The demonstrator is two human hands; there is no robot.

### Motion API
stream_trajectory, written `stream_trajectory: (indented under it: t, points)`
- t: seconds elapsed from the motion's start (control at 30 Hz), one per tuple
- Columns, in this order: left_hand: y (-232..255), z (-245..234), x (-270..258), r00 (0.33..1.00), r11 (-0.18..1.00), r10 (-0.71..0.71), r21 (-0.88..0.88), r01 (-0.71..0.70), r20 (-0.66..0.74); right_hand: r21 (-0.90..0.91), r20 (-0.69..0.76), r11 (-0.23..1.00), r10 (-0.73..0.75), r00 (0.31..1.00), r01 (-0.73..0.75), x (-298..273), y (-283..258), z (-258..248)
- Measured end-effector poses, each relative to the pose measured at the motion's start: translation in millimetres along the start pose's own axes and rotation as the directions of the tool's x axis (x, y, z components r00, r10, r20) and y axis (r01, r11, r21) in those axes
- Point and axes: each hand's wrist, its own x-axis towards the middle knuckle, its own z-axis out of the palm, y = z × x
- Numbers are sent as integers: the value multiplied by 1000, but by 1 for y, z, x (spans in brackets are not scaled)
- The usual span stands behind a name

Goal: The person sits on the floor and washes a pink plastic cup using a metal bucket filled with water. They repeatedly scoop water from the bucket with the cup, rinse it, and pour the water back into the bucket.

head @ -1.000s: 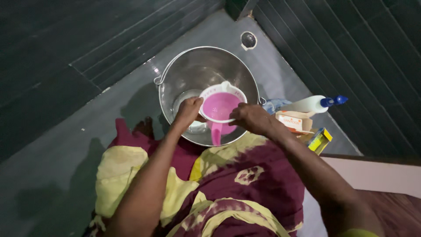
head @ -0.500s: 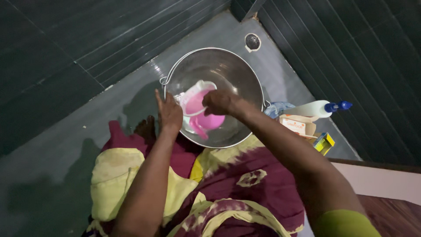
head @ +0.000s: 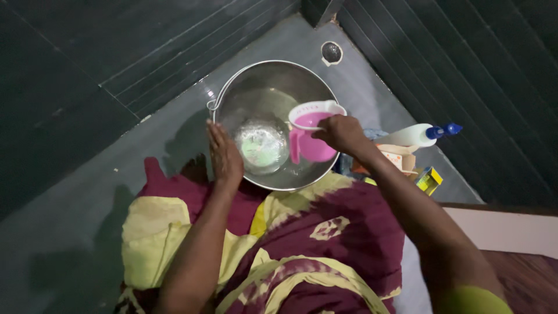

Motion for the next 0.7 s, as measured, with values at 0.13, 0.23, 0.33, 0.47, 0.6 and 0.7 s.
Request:
stream_trajectory:
  t: [0.13,0.23,0.33,0.47,0.6,0.7]
  points:
    - [15,-1,-13,949,909,-309,-314,274,-65,2,113,997,-76,991,76,-19,-13,-17]
    - [24,-26,-10,785,793,-498,-174,584,368,26,253,991,-136,958,134,-5,-38,-6]
    - [19,-24,-5,768,808,-509,-92,582,388,-36,323,962,-246,914,272,39,-70,22]
    - [-8,11,-12,927,946,-321,27,322,194,31,165,975,-222,961,220,102,-81,39]
    - [-23,28,-10,943,955,-291,108,276,162,150,-135,986,-53,989,73,106,-58,45]
    - [-22,17,-17,969,974,-217,92,207,118,240,-161,962,170,972,-129,81,-45,43]
